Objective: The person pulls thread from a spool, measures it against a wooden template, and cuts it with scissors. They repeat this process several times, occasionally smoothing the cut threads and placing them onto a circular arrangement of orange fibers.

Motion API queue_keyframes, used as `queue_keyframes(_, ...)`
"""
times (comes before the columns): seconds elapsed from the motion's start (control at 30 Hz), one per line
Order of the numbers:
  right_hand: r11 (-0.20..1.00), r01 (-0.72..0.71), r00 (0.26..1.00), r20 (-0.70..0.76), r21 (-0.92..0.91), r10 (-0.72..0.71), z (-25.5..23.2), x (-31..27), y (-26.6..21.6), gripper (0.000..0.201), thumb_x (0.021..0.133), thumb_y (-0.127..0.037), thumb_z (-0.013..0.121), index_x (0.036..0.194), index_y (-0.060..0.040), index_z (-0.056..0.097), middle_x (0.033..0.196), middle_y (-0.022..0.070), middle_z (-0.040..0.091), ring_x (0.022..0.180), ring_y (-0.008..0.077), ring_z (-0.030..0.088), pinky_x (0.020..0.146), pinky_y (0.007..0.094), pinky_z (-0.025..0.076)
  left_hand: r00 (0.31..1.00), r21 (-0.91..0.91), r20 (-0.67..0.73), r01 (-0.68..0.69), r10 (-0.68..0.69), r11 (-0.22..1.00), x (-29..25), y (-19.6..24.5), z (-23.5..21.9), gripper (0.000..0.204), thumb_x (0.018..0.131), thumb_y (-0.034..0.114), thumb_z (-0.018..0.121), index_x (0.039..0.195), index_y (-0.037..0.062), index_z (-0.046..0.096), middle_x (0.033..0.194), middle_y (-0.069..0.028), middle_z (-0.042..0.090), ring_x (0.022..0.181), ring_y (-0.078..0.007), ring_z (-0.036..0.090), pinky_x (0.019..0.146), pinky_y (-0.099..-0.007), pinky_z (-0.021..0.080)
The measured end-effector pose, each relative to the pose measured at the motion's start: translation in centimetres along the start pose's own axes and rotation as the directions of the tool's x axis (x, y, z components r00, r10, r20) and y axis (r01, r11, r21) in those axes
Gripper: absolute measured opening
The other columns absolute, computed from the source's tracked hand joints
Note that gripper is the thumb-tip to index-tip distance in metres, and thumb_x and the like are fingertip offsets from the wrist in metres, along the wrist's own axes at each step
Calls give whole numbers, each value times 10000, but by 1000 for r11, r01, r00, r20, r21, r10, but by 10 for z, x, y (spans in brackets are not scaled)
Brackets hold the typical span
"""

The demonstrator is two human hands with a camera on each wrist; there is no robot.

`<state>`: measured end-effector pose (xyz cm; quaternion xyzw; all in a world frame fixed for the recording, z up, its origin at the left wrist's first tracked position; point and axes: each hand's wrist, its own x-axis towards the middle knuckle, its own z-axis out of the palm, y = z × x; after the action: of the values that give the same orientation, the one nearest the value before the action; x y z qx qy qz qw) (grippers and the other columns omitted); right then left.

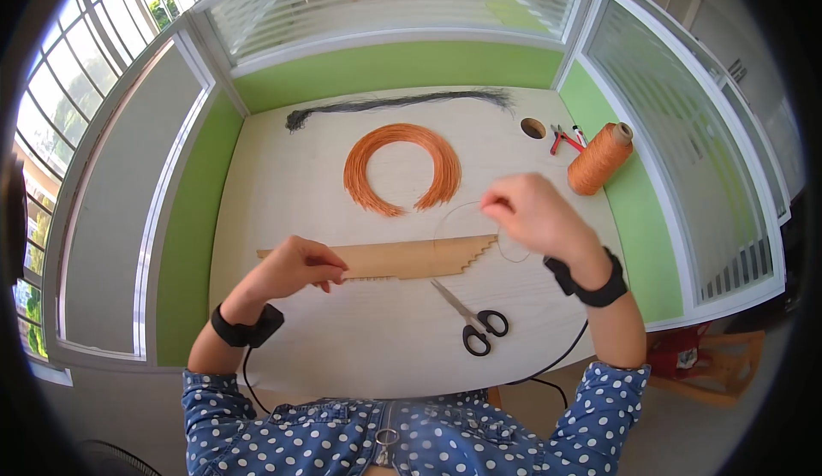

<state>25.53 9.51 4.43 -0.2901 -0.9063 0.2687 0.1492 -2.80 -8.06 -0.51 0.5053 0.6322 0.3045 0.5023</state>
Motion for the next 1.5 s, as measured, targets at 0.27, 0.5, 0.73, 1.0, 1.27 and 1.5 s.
queue_keyframes(0.27, 869, -381, 922, 55, 314, 384, -39, 82, 95, 99, 754, -94, 610, 749, 5, 602, 632, 33, 575, 545, 84, 536, 429, 221, 392, 963, 78, -114, 255, -246, 964, 9, -21, -97, 155, 799, 85, 608, 877, -45, 641, 716, -89, 652, 580, -128, 623, 539, -225, 500)
queue_keyframes(0.5, 689, -408, 798, -134, 599, 588, -3, 188, 145, 93, 743, -114, 624, 696, -37, 600, 620, 29, 566, 553, 84, 535, 443, 220, 419, 842, -185, -532, -19, -84, 983, 134, -22, -136, 181, 811, 117, 589, 911, -32, 617, 775, -99, 652, 638, -152, 636, 562, -237, 501)
queue_keyframes(0.73, 850, -474, 842, -399, -231, 362, 71, 191, 166, 127, 738, -42, 534, 765, 31, 635, 771, 240, 630, 753, 370, 632, 706, 426, 510, 807, 240, -589, 220, -38, 945, 191, -40, -107, 117, 716, 23, 535, 673, -47, 619, 544, -116, 620, 467, -169, 620, 478, -252, 507)
queue_keyframes(1.0, 911, -234, 964, -199, -338, 174, 86, 134, 129, 118, 715, -14, 536, 710, -1, 653, 742, 231, 625, 732, 375, 625, 690, 418, 509, 893, 304, -434, 270, -119, 914, 172, -30, -87, 161, 704, 2, 503, 594, -37, 613, 523, -121, 614, 469, -162, 623, 450, -266, 510)
queue_keyframes(1.27, 939, -235, 963, -194, -251, 189, 94, 112, 117, 88, 711, -70, 602, 711, -4, 660, 725, 226, 623, 710, 359, 626, 676, 406, 509, 910, 177, -337, 312, -240, 934, 154, -19, -73, 178, 730, -10, 489, 611, -71, 606, 594, -140, 638, 501, -187, 640, 445, -271, 524)
queue_keyframes(1.5, 960, -207, 963, -213, -189, 166, 99, 102, 107, 98, 704, -86, 614, 684, 0, 656, 704, 218, 620, 705, 345, 627, 670, 395, 509, 915, 213, -270, 361, -301, 908, 156, -16, -67, 215, 747, 21, 475, 609, -69, 613, 594, -140, 638, 515, -196, 645, 451, -273, 527)
